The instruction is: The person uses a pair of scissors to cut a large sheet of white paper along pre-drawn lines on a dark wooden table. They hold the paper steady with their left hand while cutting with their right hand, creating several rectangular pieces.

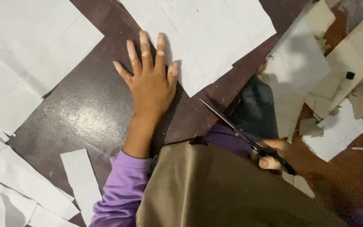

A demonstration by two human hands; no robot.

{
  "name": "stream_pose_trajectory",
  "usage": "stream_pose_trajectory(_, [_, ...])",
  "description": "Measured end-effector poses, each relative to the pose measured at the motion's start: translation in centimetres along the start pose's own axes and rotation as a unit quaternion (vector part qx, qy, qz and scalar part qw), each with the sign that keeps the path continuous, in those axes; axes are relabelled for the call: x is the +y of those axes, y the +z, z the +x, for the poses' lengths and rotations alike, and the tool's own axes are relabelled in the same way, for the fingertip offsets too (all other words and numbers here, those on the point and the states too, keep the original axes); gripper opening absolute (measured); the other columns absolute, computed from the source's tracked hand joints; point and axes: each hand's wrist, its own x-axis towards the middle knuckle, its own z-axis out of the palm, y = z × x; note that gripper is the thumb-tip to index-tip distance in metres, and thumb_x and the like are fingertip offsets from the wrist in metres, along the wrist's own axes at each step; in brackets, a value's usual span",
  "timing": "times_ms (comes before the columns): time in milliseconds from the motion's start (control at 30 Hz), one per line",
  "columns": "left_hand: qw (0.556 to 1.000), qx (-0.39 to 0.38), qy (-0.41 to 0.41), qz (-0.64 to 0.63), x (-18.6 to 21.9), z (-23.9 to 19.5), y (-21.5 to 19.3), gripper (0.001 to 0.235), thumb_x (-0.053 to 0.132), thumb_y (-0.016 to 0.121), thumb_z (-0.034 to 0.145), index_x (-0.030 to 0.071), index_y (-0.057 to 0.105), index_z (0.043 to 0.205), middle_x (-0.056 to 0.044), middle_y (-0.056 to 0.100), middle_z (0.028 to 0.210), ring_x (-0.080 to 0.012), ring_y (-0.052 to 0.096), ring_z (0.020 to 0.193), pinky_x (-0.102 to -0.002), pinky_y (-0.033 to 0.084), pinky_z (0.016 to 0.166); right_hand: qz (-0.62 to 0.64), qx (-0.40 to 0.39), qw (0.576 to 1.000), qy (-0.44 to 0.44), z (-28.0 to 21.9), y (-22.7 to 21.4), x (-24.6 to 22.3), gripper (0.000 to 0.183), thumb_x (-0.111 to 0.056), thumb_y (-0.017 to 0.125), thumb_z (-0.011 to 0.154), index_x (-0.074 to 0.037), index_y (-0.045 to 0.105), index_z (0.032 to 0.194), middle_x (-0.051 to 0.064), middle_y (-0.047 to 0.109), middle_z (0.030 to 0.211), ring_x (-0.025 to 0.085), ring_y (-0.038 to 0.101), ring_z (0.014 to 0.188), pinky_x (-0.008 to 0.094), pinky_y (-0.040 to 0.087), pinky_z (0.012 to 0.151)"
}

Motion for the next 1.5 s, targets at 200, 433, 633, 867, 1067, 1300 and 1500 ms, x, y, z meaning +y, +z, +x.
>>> stream_pose_trajectory(200, [0.995,0.086,-0.003,0.049,0.1,-0.6,0.6,0.054,0.050,0.041,0.115,0.023,0.044,0.163,-0.016,0.027,0.166,-0.0431,0.026,0.153,-0.076,0.025,0.115,0.215,-0.057,0.966,0.134,0.1,-0.2,-2.3,0.044,-0.026,0.078,0.083,-0.004,0.078,0.121,0.003,0.078,0.109,0.014,0.069,0.084,0.029,0.053,0.066])
stream_pose_trajectory(433, [0.996,0.043,0.080,0.017,-0.3,-0.5,0.1,0.063,0.057,0.035,0.112,0.022,0.038,0.164,-0.011,0.029,0.169,-0.0359,0.027,0.156,-0.076,0.020,0.117,0.142,-0.056,0.978,0.141,1.1,-1.0,-11.9,0.070,-0.063,0.064,0.071,-0.006,0.080,0.109,0.007,0.077,0.088,0.017,0.070,0.073,0.028,0.048,0.063])
stream_pose_trajectory(633, [0.994,0.027,0.099,0.031,-0.5,-0.5,-0.4,0.081,0.074,0.036,0.107,0.018,0.034,0.166,-0.015,0.028,0.169,-0.0388,0.027,0.156,-0.075,0.021,0.116,0.159,-0.098,0.982,-0.008,1.8,-0.3,-9.8,0.075,-0.066,0.059,0.085,-0.008,0.062,0.132,0.004,0.063,0.121,0.017,0.059,0.107,0.034,0.046,0.087])
stream_pose_trajectory(867, [0.994,0.037,0.101,0.027,-0.5,-0.6,-0.5,0.083,0.072,0.033,0.108,0.012,0.038,0.164,-0.020,0.028,0.167,-0.0380,0.027,0.155,-0.075,0.021,0.117,0.079,-0.014,0.996,0.028,2.0,0.2,-6.2,0.036,-0.043,0.067,0.089,-0.015,0.078,0.109,-0.001,0.079,0.104,0.014,0.076,0.096,0.028,0.060,0.080])
stream_pose_trajectory(1067, [0.995,0.027,0.098,0.020,-0.6,-0.6,-0.3,0.083,0.073,0.043,0.108,0.012,0.036,0.165,-0.026,0.025,0.166,-0.0413,0.027,0.156,-0.075,0.021,0.117,0.120,0.023,0.992,0.022,1.8,1.6,-4.8,0.033,-0.042,0.068,0.087,-0.012,0.077,0.099,-0.003,0.072,0.085,0.010,0.065,0.072,0.024,0.046,0.063])
stream_pose_trajectory(1300, [0.994,0.035,0.101,0.022,-0.6,-0.6,-0.3,0.083,0.073,0.036,0.108,0.012,0.037,0.164,-0.026,0.026,0.166,-0.0412,0.026,0.155,-0.076,0.021,0.118,0.176,0.051,0.976,0.114,1.9,1.6,-9.3,0.031,-0.038,0.075,0.083,-0.008,0.079,0.092,0.000,0.074,0.081,0.014,0.068,0.074,0.028,0.048,0.065])
stream_pose_trajectory(1500, [0.994,0.033,0.101,0.011,-0.6,-0.6,-0.4,0.082,0.071,0.041,0.107,0.010,0.039,0.163,-0.028,0.026,0.165,-0.0427,0.028,0.154,-0.076,0.021,0.117,0.061,0.038,0.992,0.105,1.9,2.1,-6.8,0.030,-0.040,0.075,0.091,-0.015,0.069,0.077,-0.009,0.050,0.071,0.006,0.044,0.065,0.026,0.030,0.053])
